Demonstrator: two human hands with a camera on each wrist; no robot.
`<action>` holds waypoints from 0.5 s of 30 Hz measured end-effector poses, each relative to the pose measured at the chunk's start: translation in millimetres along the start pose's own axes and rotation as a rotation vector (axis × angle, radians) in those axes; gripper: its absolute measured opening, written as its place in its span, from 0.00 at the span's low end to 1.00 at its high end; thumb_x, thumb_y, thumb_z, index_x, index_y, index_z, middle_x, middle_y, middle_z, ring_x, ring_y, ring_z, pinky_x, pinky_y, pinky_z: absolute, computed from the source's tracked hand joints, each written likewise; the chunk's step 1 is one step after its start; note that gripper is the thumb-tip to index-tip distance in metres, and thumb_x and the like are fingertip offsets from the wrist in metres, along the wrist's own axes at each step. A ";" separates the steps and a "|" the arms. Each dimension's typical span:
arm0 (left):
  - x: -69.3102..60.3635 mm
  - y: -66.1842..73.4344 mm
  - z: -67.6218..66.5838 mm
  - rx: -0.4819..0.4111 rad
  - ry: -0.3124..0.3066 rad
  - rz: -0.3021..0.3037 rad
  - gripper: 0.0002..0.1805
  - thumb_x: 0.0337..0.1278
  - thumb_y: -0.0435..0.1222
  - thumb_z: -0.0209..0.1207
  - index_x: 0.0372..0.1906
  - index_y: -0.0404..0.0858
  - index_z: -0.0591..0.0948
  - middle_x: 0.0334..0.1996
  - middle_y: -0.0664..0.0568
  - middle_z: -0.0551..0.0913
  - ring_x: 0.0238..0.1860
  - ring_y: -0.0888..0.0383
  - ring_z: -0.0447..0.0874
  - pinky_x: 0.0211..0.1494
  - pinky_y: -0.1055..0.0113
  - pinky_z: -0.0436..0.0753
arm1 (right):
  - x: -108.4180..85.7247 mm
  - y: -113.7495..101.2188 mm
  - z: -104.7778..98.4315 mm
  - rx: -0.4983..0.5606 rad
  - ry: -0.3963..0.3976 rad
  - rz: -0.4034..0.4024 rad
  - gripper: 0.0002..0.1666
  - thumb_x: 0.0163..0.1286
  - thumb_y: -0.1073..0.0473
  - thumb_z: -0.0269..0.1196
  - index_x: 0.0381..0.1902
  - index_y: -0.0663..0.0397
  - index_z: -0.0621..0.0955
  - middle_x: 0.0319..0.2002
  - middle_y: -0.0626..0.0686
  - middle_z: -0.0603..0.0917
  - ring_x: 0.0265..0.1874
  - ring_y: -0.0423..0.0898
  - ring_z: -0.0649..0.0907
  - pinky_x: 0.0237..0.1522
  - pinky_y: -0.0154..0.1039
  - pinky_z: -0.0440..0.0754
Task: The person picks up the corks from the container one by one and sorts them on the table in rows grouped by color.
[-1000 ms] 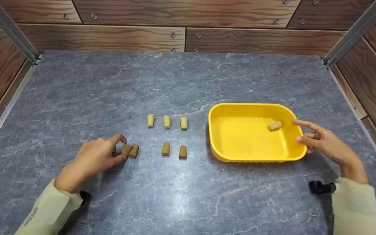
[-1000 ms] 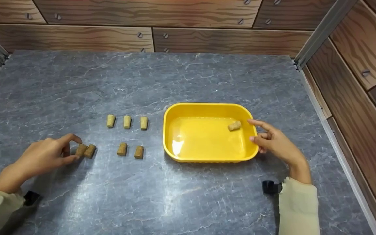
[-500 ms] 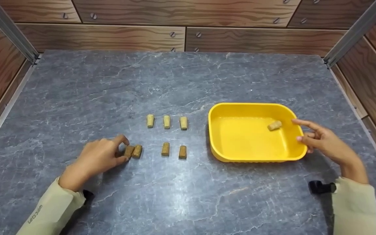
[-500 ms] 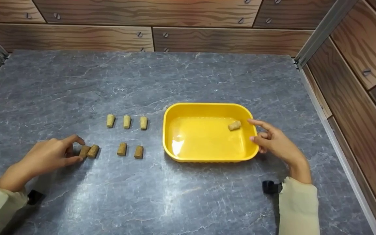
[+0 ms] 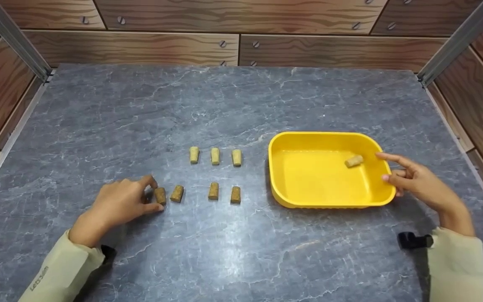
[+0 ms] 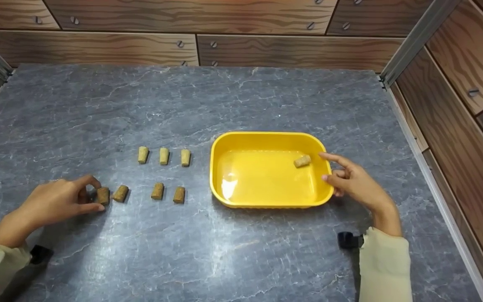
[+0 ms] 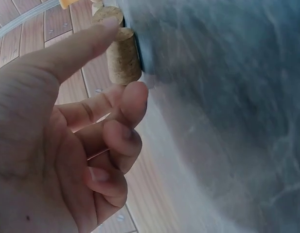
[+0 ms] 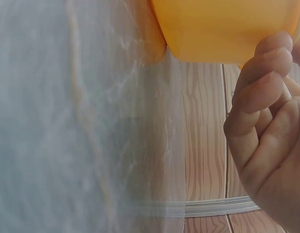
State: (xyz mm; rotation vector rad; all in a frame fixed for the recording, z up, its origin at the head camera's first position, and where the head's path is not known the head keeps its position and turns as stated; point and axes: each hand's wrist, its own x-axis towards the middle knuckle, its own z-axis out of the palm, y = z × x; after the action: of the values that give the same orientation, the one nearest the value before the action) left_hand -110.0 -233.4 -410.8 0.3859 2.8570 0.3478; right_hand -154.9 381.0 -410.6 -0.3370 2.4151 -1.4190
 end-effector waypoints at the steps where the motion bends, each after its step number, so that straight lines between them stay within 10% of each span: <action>1: -0.4 0.0 -1.1 -0.004 0.000 0.013 0.29 0.49 0.55 0.67 0.51 0.43 0.77 0.23 0.56 0.81 0.22 0.60 0.74 0.22 0.62 0.71 | -0.2 0.1 -0.1 0.000 0.000 0.002 0.31 0.72 0.65 0.55 0.71 0.50 0.64 0.20 0.42 0.77 0.18 0.39 0.74 0.23 0.38 0.74; 15: 2.9 -3.8 -6.4 0.025 -0.024 0.064 0.14 0.51 0.40 0.67 0.45 0.49 0.83 0.25 0.56 0.82 0.23 0.60 0.73 0.22 0.62 0.70 | -0.1 0.1 1.0 -0.001 -0.001 -0.005 0.31 0.72 0.65 0.55 0.71 0.51 0.64 0.20 0.42 0.78 0.18 0.38 0.74 0.23 0.37 0.74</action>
State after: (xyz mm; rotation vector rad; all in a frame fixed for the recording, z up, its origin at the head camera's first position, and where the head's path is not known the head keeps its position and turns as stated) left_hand -115.3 -237.5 -406.4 0.4836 2.8331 0.3177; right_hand -154.4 380.3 -411.1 -0.3438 2.4159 -1.4194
